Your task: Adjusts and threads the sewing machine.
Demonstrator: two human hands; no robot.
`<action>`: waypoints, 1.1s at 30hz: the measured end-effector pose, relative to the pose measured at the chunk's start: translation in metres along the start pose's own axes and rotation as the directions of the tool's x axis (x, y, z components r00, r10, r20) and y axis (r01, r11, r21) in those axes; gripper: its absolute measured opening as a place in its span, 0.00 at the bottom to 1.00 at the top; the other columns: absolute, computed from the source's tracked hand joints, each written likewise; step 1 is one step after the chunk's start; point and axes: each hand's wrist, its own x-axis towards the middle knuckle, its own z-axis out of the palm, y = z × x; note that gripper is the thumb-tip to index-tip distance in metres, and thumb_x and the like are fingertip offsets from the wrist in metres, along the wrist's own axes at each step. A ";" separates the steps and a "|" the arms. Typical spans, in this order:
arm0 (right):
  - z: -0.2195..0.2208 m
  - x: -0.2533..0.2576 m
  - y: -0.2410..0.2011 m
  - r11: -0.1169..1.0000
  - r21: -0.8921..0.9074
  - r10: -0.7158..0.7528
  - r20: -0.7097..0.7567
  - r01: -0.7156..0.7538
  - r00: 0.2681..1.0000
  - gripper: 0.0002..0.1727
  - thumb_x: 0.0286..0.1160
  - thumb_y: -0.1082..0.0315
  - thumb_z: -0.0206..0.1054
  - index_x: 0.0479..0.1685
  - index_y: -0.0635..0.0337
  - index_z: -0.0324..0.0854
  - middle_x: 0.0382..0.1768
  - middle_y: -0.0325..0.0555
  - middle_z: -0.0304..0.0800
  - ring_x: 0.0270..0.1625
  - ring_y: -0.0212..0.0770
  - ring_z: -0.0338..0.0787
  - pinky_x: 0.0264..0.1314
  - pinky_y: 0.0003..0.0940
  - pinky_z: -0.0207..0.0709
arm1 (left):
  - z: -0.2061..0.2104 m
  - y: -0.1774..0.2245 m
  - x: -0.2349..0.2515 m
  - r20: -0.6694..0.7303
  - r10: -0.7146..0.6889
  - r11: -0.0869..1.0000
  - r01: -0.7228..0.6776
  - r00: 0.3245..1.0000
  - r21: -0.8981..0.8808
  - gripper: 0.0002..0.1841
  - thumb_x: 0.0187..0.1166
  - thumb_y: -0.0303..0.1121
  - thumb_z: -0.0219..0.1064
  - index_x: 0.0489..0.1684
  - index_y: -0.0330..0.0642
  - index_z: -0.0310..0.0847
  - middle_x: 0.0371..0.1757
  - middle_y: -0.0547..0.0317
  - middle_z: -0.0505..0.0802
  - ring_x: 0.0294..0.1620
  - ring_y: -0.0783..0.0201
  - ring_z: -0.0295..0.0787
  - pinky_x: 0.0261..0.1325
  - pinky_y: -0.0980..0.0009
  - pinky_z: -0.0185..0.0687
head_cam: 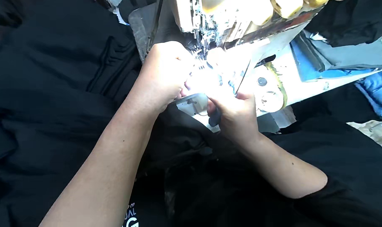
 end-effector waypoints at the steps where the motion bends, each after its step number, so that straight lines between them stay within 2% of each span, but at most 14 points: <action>1: 0.000 0.000 0.000 1.000 -0.005 0.002 -0.001 -0.002 1.000 0.24 0.69 0.81 0.61 0.68 0.72 0.71 0.33 0.29 0.83 0.27 0.18 0.80 0.33 0.13 0.79 | 0.000 0.000 0.000 -0.003 -0.001 1.000 0.001 1.000 0.008 0.04 0.86 0.23 0.61 0.40 0.40 0.80 0.17 0.65 0.82 0.09 0.78 0.75 0.12 0.85 0.71; 3: 0.000 0.000 -0.001 1.000 0.002 0.022 -0.010 -0.022 1.000 0.24 0.68 0.81 0.61 0.67 0.71 0.71 0.33 0.30 0.83 0.26 0.18 0.80 0.32 0.13 0.79 | 0.001 0.001 0.000 -0.007 -0.003 1.000 0.003 1.000 0.021 0.04 0.86 0.24 0.61 0.39 0.40 0.79 0.16 0.65 0.82 0.08 0.78 0.74 0.11 0.85 0.71; 6: 0.000 0.001 -0.003 0.999 0.004 0.036 -0.010 -0.036 0.999 0.26 0.68 0.80 0.61 0.70 0.74 0.70 0.37 0.32 0.83 0.27 0.18 0.80 0.32 0.13 0.79 | 0.002 0.003 0.001 -0.015 -0.019 0.999 0.019 1.000 0.029 0.05 0.87 0.26 0.61 0.38 0.40 0.79 0.16 0.66 0.81 0.08 0.79 0.73 0.11 0.85 0.70; 9: 0.000 0.001 -0.002 1.000 0.004 0.028 -0.015 -0.028 1.000 0.20 0.67 0.80 0.61 0.62 0.71 0.73 0.39 0.33 0.83 0.26 0.18 0.79 0.32 0.13 0.79 | 0.002 0.002 0.001 -0.017 -0.013 1.000 0.013 1.000 0.016 0.06 0.86 0.25 0.61 0.37 0.41 0.78 0.15 0.67 0.80 0.07 0.80 0.73 0.10 0.86 0.70; 13: 0.000 0.001 -0.002 1.000 0.006 0.030 -0.006 -0.030 1.000 0.18 0.68 0.80 0.62 0.59 0.69 0.74 0.34 0.31 0.83 0.25 0.19 0.80 0.31 0.14 0.79 | 0.002 0.002 0.002 -0.019 -0.008 1.000 0.009 1.000 0.018 0.05 0.86 0.25 0.61 0.38 0.41 0.79 0.15 0.66 0.81 0.07 0.79 0.73 0.10 0.85 0.70; 14: 0.000 0.002 -0.002 0.999 0.011 0.035 -0.012 -0.035 0.999 0.18 0.67 0.80 0.62 0.58 0.67 0.74 0.30 0.29 0.83 0.23 0.19 0.80 0.29 0.14 0.79 | 0.002 0.002 0.002 -0.020 -0.007 1.000 0.007 1.000 0.019 0.06 0.86 0.25 0.61 0.37 0.41 0.79 0.15 0.67 0.81 0.07 0.79 0.73 0.10 0.85 0.70; 16: 0.000 0.002 -0.003 0.999 0.021 0.037 -0.003 -0.037 0.999 0.22 0.68 0.81 0.61 0.64 0.70 0.72 0.32 0.30 0.82 0.24 0.19 0.79 0.30 0.14 0.80 | 0.002 0.002 0.002 -0.022 -0.007 1.000 0.007 1.000 0.020 0.06 0.86 0.25 0.61 0.37 0.41 0.79 0.15 0.67 0.81 0.07 0.79 0.74 0.10 0.86 0.71; 18: 0.000 0.002 -0.003 0.999 0.013 0.050 -0.012 -0.050 0.999 0.18 0.67 0.81 0.61 0.59 0.66 0.74 0.28 0.28 0.82 0.23 0.19 0.80 0.29 0.14 0.79 | 0.002 0.002 0.002 -0.025 -0.013 1.000 0.014 1.000 0.019 0.06 0.86 0.25 0.61 0.37 0.41 0.79 0.15 0.67 0.80 0.07 0.80 0.73 0.10 0.86 0.70; 19: 0.000 0.002 -0.003 0.999 0.014 0.053 -0.014 -0.052 0.999 0.19 0.67 0.81 0.61 0.59 0.67 0.73 0.28 0.28 0.83 0.23 0.18 0.80 0.29 0.14 0.79 | 0.002 0.003 0.003 -0.025 -0.018 1.000 0.019 1.000 0.020 0.06 0.87 0.26 0.61 0.37 0.41 0.79 0.15 0.67 0.81 0.07 0.80 0.73 0.10 0.86 0.70; 22: -0.001 0.002 -0.004 1.000 0.012 0.029 0.003 -0.029 1.000 0.25 0.69 0.81 0.61 0.70 0.75 0.70 0.39 0.33 0.84 0.25 0.19 0.79 0.29 0.14 0.79 | 0.002 0.003 0.004 -0.030 -0.022 0.999 0.023 0.999 0.023 0.06 0.87 0.26 0.61 0.37 0.41 0.79 0.15 0.67 0.81 0.07 0.79 0.74 0.09 0.85 0.70; 27: 0.000 0.002 -0.003 0.999 0.002 0.041 -0.005 -0.041 0.999 0.18 0.68 0.81 0.61 0.58 0.63 0.73 0.26 0.26 0.81 0.22 0.19 0.79 0.28 0.15 0.79 | 0.002 0.003 0.004 -0.021 -0.017 1.000 0.018 1.000 0.019 0.06 0.87 0.26 0.61 0.37 0.41 0.80 0.15 0.67 0.81 0.07 0.79 0.73 0.09 0.85 0.70; 30: 0.000 0.003 -0.004 0.999 0.006 0.045 0.005 -0.045 0.999 0.23 0.69 0.81 0.60 0.67 0.68 0.71 0.31 0.27 0.83 0.24 0.19 0.80 0.30 0.14 0.80 | 0.001 0.003 0.004 -0.021 -0.009 1.000 0.010 1.000 0.024 0.06 0.87 0.26 0.61 0.37 0.41 0.79 0.16 0.66 0.81 0.08 0.79 0.74 0.10 0.85 0.71; 33: -0.001 0.003 -0.004 0.999 0.019 0.050 0.004 -0.050 0.999 0.24 0.69 0.82 0.60 0.67 0.69 0.71 0.34 0.29 0.83 0.26 0.20 0.80 0.31 0.15 0.80 | 0.001 0.001 0.004 -0.010 0.021 0.999 -0.021 1.000 0.025 0.06 0.86 0.25 0.61 0.37 0.40 0.79 0.17 0.66 0.81 0.08 0.79 0.73 0.10 0.85 0.71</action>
